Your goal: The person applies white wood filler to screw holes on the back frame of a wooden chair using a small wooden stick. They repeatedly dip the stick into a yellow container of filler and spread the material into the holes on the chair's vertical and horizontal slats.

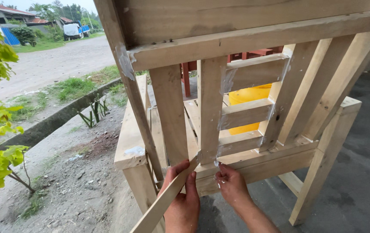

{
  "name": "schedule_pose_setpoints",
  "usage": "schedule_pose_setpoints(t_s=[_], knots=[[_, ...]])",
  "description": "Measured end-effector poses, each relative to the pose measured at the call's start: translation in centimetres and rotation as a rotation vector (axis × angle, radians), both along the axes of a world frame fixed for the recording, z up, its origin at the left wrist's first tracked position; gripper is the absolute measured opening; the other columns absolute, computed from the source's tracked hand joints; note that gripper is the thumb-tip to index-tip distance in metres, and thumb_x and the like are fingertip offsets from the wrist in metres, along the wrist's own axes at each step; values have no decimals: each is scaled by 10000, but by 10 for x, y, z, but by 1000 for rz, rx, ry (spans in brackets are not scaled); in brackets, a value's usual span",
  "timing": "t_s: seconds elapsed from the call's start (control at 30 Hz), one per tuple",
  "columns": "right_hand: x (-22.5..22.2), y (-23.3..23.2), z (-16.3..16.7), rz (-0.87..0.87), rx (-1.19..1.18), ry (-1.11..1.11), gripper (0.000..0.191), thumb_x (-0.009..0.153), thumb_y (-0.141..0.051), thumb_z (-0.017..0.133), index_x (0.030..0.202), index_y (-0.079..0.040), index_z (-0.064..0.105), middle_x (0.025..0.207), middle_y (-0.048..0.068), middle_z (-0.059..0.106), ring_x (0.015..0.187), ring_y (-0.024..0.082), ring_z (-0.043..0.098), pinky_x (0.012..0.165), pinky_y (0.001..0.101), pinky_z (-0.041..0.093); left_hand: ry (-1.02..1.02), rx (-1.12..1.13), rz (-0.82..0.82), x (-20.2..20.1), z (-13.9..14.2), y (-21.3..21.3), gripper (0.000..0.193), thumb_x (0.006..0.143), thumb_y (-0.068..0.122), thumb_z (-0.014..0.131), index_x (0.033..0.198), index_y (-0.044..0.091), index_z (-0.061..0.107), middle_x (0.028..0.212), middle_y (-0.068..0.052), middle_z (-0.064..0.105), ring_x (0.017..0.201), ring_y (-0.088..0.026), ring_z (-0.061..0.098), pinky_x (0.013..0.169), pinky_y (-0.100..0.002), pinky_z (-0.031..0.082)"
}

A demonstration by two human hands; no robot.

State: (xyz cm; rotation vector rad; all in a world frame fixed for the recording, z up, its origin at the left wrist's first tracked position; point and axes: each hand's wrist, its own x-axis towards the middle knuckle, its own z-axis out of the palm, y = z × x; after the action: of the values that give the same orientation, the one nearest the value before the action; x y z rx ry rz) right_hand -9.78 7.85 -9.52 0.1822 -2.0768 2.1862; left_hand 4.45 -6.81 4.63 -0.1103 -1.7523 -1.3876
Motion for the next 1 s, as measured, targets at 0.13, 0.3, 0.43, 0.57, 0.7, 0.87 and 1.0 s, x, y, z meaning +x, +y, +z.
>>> schedule_pose_setpoints(t_s=[0.13,0.3,0.43,0.57,0.7,0.87,1.0], knots=[[20,-17,32,-102,518,65,195,926,-73,653,1107,-29,710,811,114,686,751,197,644,686,327,525,7,-32,31,3,-1,-3,208,877,8,705,1082,40,693,1071,-105,795,1035,-188,780,885,-320,598],[53,-38,84,-148,788,-63,263,886,-115,653,1135,-45,609,926,124,690,911,283,722,796,411,562,-102,22,28,7,-1,-8,209,873,15,705,1079,53,699,1097,-98,794,1079,-192,773,883,-315,622],[70,-43,107,-150,889,-45,223,866,-129,688,1061,-35,636,990,132,692,990,336,682,878,455,536,-3,2,59,13,1,-14,218,874,-2,705,1089,33,696,1106,-118,796,1080,-220,775,910,-332,600],[72,-43,109,-169,998,78,313,831,-112,708,1127,-40,634,1128,141,658,1098,358,650,923,474,526,-35,-12,112,18,0,-20,217,868,1,712,1081,41,702,1109,-115,797,1080,-216,775,894,-333,607],[72,-45,101,-167,945,201,456,825,-110,698,1276,-150,643,1209,117,647,1125,363,634,936,475,513,45,-25,145,17,-2,-24,235,863,2,720,1093,40,696,1105,-115,793,1074,-221,777,905,-337,608],[61,-49,94,-165,859,77,561,797,-141,733,1342,-227,631,1113,82,691,1042,315,679,910,442,536,25,-22,141,19,-7,-33,220,877,-6,710,1092,37,696,1110,-120,799,1080,-219,776,907,-335,599],[54,-43,88,-130,852,23,537,813,-133,708,1333,-263,674,924,65,738,908,265,706,842,407,553,-16,76,92,21,-7,-37,221,881,-9,692,1095,42,690,1140,-113,785,1068,-210,773,889,-323,617]])
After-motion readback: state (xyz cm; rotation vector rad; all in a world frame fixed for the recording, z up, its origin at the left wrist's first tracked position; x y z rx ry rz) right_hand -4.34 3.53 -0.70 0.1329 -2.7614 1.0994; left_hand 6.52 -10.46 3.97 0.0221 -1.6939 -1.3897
